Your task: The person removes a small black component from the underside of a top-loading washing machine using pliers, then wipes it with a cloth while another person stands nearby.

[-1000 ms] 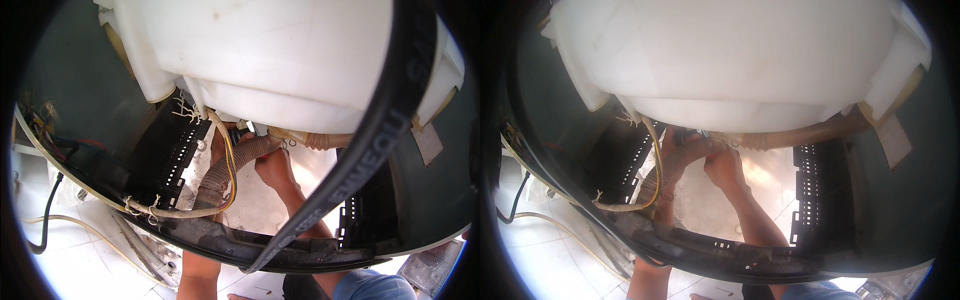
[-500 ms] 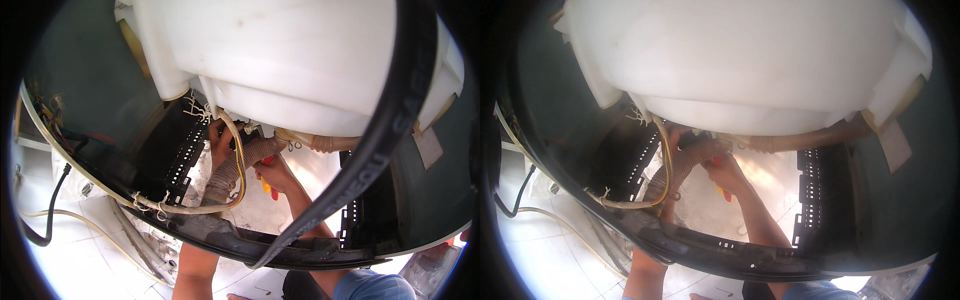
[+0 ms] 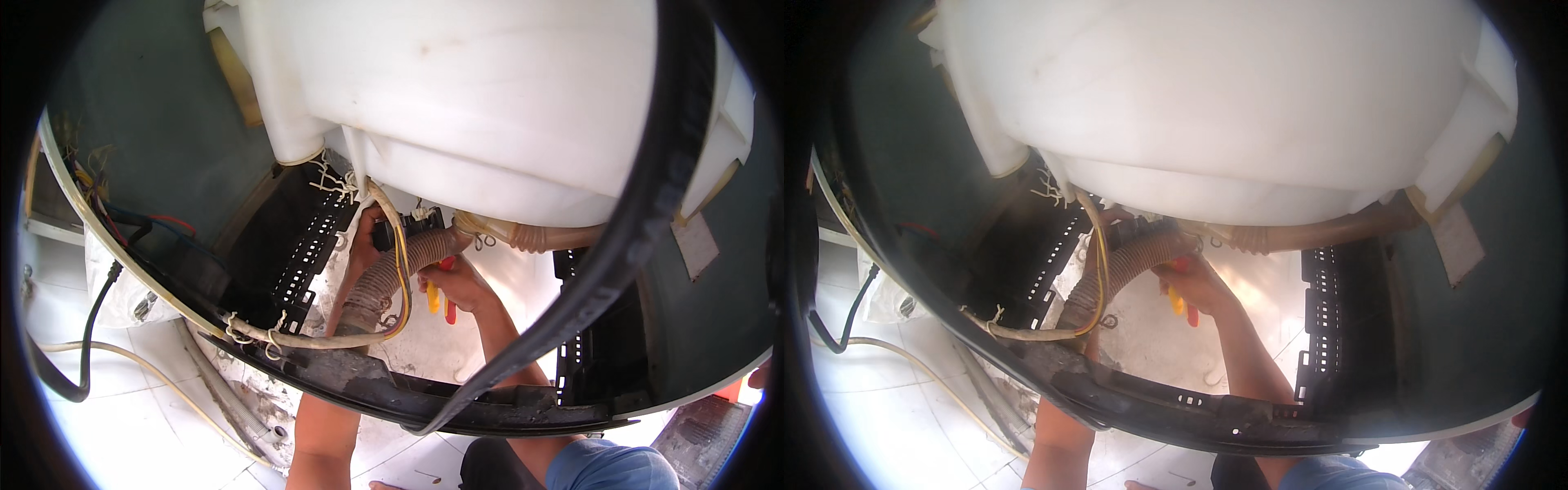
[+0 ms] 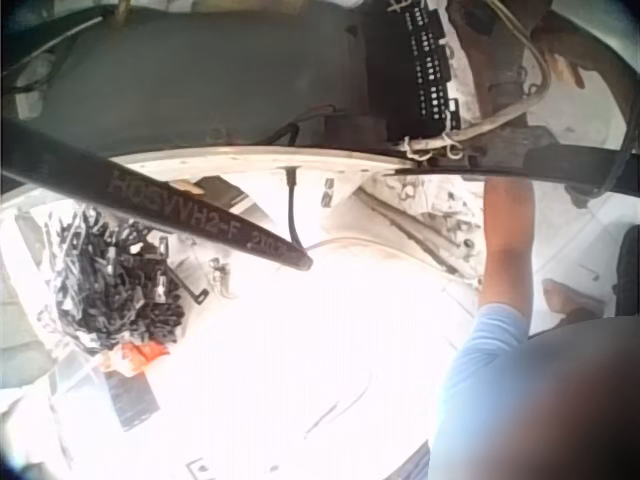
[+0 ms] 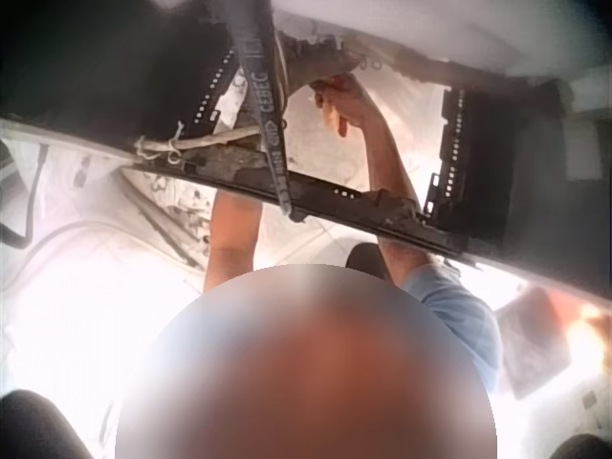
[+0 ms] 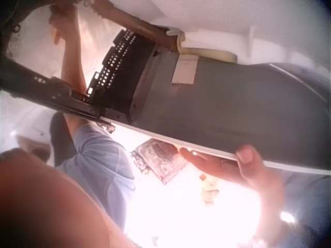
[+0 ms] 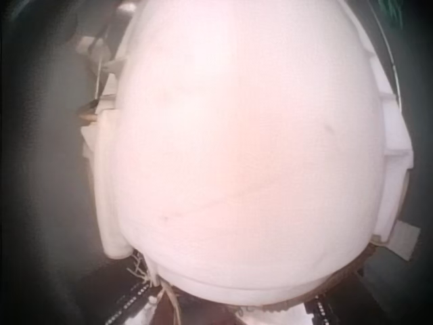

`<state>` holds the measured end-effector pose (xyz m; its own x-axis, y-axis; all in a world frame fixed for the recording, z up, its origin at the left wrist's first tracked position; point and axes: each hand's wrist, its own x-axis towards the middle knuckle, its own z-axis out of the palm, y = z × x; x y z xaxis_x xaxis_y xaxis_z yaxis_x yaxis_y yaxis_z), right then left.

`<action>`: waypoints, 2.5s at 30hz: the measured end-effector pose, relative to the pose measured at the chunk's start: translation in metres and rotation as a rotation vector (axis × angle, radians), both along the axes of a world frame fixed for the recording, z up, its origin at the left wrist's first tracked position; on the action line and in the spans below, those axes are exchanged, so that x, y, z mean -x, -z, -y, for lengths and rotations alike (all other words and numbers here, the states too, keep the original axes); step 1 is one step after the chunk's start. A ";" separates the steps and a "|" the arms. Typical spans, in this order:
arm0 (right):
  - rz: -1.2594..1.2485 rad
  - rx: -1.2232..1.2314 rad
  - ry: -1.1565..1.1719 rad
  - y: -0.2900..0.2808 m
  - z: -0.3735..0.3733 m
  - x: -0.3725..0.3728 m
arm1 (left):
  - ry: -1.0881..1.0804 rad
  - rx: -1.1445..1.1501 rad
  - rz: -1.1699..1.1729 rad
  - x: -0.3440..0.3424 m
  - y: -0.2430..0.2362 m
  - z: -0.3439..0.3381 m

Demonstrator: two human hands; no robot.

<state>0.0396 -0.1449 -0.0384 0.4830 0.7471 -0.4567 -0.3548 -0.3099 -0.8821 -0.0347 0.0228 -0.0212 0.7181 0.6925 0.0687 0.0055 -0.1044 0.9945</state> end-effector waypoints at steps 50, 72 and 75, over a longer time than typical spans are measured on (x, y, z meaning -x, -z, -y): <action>0.035 0.139 -0.094 -0.052 0.017 0.017 | -0.075 -0.724 0.050 -0.003 0.005 0.002; -0.223 -0.033 0.030 -0.017 0.031 0.009 | 0.137 -0.768 0.214 -0.022 0.003 -0.014; -0.132 0.041 0.075 -0.011 0.010 0.017 | 0.108 -0.714 0.187 -0.015 0.011 -0.022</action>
<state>0.0229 -0.1554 -0.0273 0.4705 0.6908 -0.5489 -0.4900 -0.3128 -0.8137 -0.0199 0.0446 -0.0326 0.7118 0.3593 0.6035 -0.2045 -0.7160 0.6675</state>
